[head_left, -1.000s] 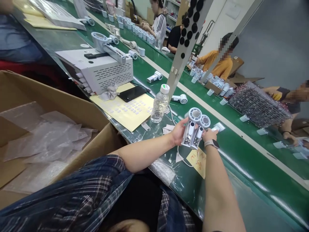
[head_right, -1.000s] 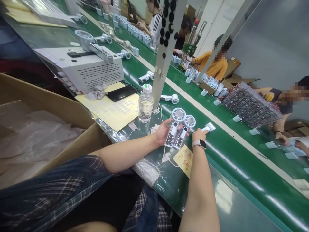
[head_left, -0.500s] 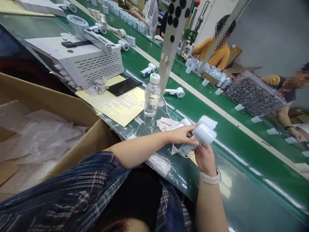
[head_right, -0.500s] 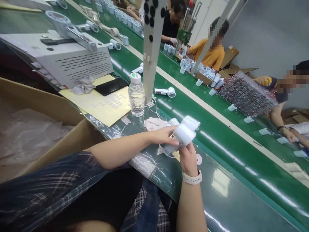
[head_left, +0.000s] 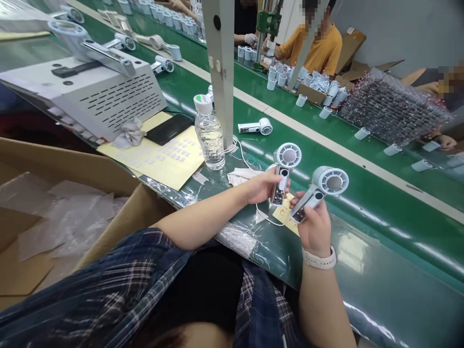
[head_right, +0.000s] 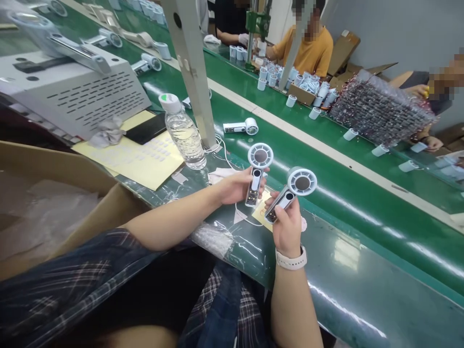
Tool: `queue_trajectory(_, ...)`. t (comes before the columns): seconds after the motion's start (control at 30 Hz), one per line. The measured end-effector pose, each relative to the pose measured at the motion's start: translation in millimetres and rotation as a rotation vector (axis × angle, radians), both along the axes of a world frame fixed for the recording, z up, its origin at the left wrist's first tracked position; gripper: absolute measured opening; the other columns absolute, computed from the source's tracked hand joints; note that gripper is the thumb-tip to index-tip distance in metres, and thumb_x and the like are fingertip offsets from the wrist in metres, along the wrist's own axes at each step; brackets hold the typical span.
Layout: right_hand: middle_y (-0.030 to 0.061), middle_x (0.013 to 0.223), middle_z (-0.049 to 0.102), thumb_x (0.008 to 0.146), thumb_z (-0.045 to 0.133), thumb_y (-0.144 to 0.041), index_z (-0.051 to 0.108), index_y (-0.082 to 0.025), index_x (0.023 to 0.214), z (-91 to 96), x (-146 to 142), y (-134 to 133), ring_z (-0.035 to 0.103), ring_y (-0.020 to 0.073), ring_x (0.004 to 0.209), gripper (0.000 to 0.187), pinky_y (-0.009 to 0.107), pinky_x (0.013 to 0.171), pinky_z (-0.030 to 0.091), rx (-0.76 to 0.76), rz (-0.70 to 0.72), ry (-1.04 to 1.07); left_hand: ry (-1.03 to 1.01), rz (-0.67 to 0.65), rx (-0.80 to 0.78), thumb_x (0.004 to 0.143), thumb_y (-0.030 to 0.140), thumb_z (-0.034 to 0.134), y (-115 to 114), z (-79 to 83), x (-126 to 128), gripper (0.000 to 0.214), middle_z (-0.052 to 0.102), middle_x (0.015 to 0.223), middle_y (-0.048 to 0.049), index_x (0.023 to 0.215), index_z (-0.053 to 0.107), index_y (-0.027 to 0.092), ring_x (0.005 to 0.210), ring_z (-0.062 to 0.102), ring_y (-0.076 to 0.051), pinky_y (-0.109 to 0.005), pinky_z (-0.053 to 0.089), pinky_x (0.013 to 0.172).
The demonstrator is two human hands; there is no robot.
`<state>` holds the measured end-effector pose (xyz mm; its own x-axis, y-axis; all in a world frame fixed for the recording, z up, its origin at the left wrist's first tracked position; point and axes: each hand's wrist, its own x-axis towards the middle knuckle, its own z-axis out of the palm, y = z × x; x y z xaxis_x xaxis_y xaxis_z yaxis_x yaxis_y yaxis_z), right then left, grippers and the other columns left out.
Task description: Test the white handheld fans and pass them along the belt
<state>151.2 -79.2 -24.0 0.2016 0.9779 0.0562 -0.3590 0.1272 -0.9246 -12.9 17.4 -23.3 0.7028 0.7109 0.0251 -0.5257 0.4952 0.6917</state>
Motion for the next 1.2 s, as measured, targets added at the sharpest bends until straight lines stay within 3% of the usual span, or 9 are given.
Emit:
queue_trajectory(0.07, 0.0012, 0.099, 0.07, 0.078, 0.075, -0.031, 0.066, -0.027, 0.104, -1.8, -0.6, 0.3, 0.065, 0.0166, 0.08, 0.028, 0.035, 0.074, 0.056, -0.009, 0.006, 0.014, -0.008, -0.011, 0.038, 0.062, 0.021, 0.083, -6.1, 0.5, 0.5, 0.061, 0.061, 0.088, 0.0016, 0.112, 0.049, 0.019, 0.077, 0.061, -0.013, -0.033, 0.05, 0.074)
queue_trajectory(0.17, 0.0001, 0.094, 0.07, 0.079, 0.074, -0.031, 0.067, -0.025, 0.098, -3.6, -3.0, 0.9, 0.064, 0.0148, 0.075, 0.021, 0.032, 0.071, 0.056, -0.003, 0.004, 0.008, 0.013, 0.021, 0.088, 0.061, 0.012, 0.078, -10.6, 0.2, 1.4, 0.059, 0.059, 0.088, 0.0027, 0.11, 0.045, 0.02, 0.076, 0.06, -0.011, -0.033, 0.049, 0.075)
queue_trajectory(0.4, 0.0035, 0.099, 0.072, 0.077, 0.078, -0.036, 0.066, -0.025, 0.109, -11.2, -8.5, 0.5, 0.067, 0.02, 0.082, 0.036, 0.041, 0.08, 0.058, -0.014, -0.022, -0.096, 0.056, -0.005, 0.191, 0.066, 0.022, 0.081, -10.7, 3.6, -0.1, 0.055, 0.057, 0.086, 0.0021, 0.105, 0.043, 0.02, 0.069, 0.06, -0.013, -0.032, 0.049, 0.065)
queue_trajectory(0.57, 0.0061, 0.113, 0.072, 0.074, 0.08, -0.038, 0.066, -0.025, 0.115, -15.5, -7.3, 1.1, 0.068, 0.0239, 0.099, 0.045, 0.047, 0.095, 0.054, -0.054, -0.039, -0.085, 0.054, -0.04, 0.217, 0.066, 0.028, 0.085, -13.1, 4.2, -1.2, 0.057, 0.059, 0.093, -0.0022, 0.107, 0.047, 0.019, 0.078, 0.064, -0.016, -0.036, 0.051, 0.074)
queue_trajectory(0.87, 0.0073, 0.115, 0.072, 0.075, 0.079, -0.039, 0.064, -0.025, 0.113, -12.8, -9.2, 0.8, 0.068, 0.0268, 0.104, 0.043, 0.047, 0.095, 0.054, -0.024, 0.0, -0.128, 0.069, -0.032, 0.228, 0.066, 0.023, 0.081, -10.8, -2.5, -0.1, 0.055, 0.06, 0.089, -0.0005, 0.109, 0.047, 0.02, 0.076, 0.062, -0.015, -0.032, 0.05, 0.068)
queue_trajectory(1.2, 0.0046, 0.103, 0.073, 0.073, 0.079, -0.035, 0.066, -0.024, 0.109, -11.6, -12.5, 1.7, 0.068, 0.0227, 0.088, 0.04, 0.041, 0.082, 0.057, -0.06, -0.062, -0.092, 0.098, -0.034, 0.239, 0.065, 0.025, 0.081, -12.2, 0.7, -1.0, 0.055, 0.06, 0.088, -0.0011, 0.108, 0.045, 0.019, 0.076, 0.062, -0.016, -0.033, 0.051, 0.068)
